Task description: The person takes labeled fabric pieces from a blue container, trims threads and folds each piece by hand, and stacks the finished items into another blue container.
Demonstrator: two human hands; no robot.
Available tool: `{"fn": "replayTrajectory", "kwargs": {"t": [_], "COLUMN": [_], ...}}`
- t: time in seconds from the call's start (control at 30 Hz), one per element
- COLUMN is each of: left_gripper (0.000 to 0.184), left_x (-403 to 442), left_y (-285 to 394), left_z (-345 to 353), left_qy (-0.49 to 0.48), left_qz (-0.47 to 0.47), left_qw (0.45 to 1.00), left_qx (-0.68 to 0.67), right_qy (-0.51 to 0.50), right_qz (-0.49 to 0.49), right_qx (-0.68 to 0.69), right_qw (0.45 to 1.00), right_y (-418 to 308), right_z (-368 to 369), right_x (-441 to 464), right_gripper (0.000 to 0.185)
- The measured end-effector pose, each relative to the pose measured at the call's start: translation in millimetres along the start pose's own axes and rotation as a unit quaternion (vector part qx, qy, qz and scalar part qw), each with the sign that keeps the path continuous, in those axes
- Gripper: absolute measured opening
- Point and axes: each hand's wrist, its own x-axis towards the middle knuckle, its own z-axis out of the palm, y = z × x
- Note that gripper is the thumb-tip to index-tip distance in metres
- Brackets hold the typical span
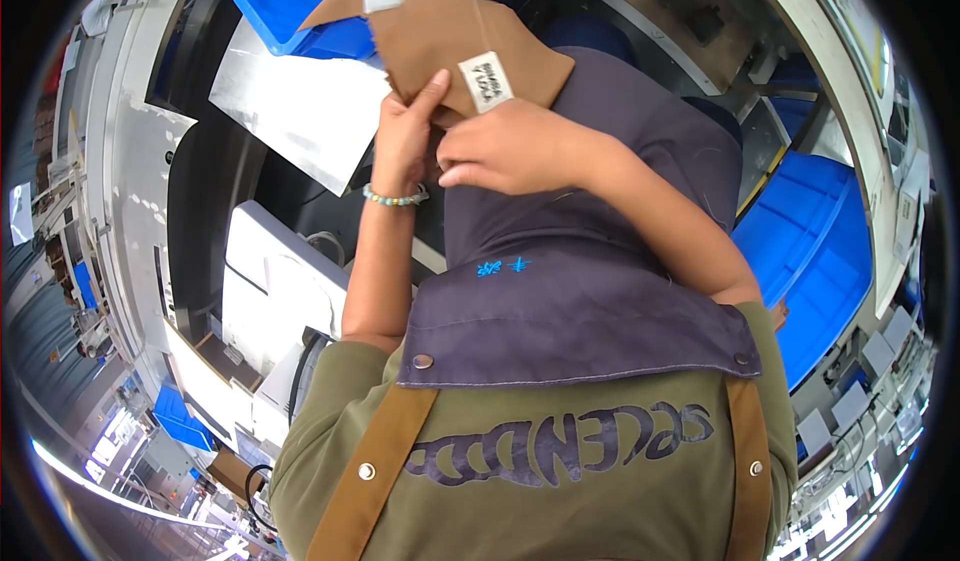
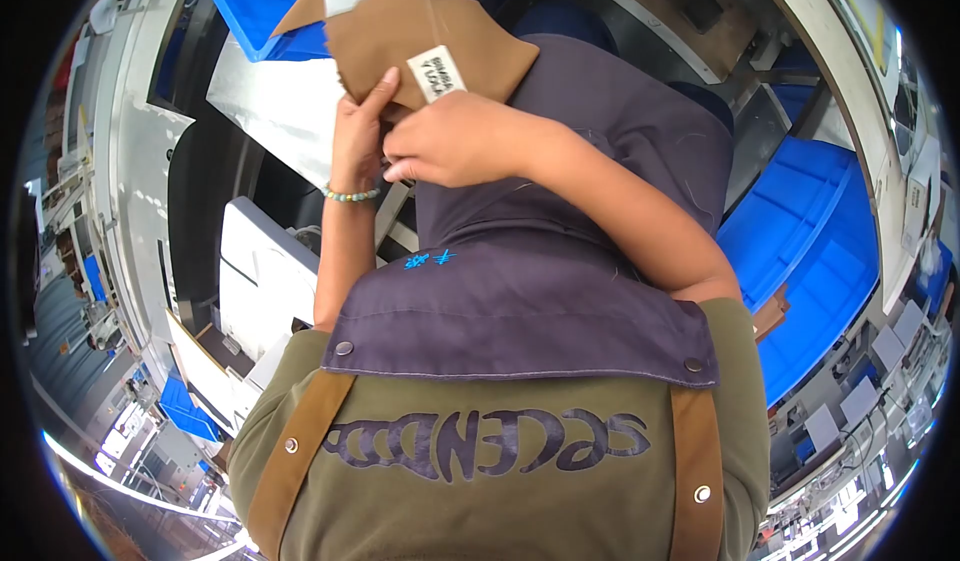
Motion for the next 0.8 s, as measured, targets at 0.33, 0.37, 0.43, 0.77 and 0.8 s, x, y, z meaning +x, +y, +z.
{"fn": "replayTrajectory", "kwargs": {"t": [0.33, 0.37, 0.43, 0.77, 0.8], "left_gripper": [0.023, 0.023, 0.024, 0.029, 0.029], "left_x": [-35, -36, -36, -21, -21], "left_y": [69, 69, 72, 75, 75], "left_z": [-52, -50, -57, -77, -76], "left_qy": [-0.212, -0.221, -0.195, -0.124, -0.122], "left_qz": [0.006, 0.025, 0.033, 0.096, 0.101], "left_qw": [0.918, 0.914, 0.901, 0.855, 0.855], "left_qx": [0.336, 0.339, 0.387, 0.495, 0.495], "right_qy": [0.178, 0.136, 0.051, 0.109, 0.118], "right_qz": [0.114, 0.141, 0.208, 0.114, 0.115], "right_qx": [0.344, 0.341, 0.26, -0.269, -0.286], "right_qw": [0.915, 0.919, 0.942, 0.95, 0.944], "right_y": [39, 41, 43, 83, 82], "right_z": [-29, -20, -11, 0, 0], "right_x": [17, 20, 14, -18, -17], "right_gripper": [0.041, 0.042, 0.034, 0.023, 0.023]}}
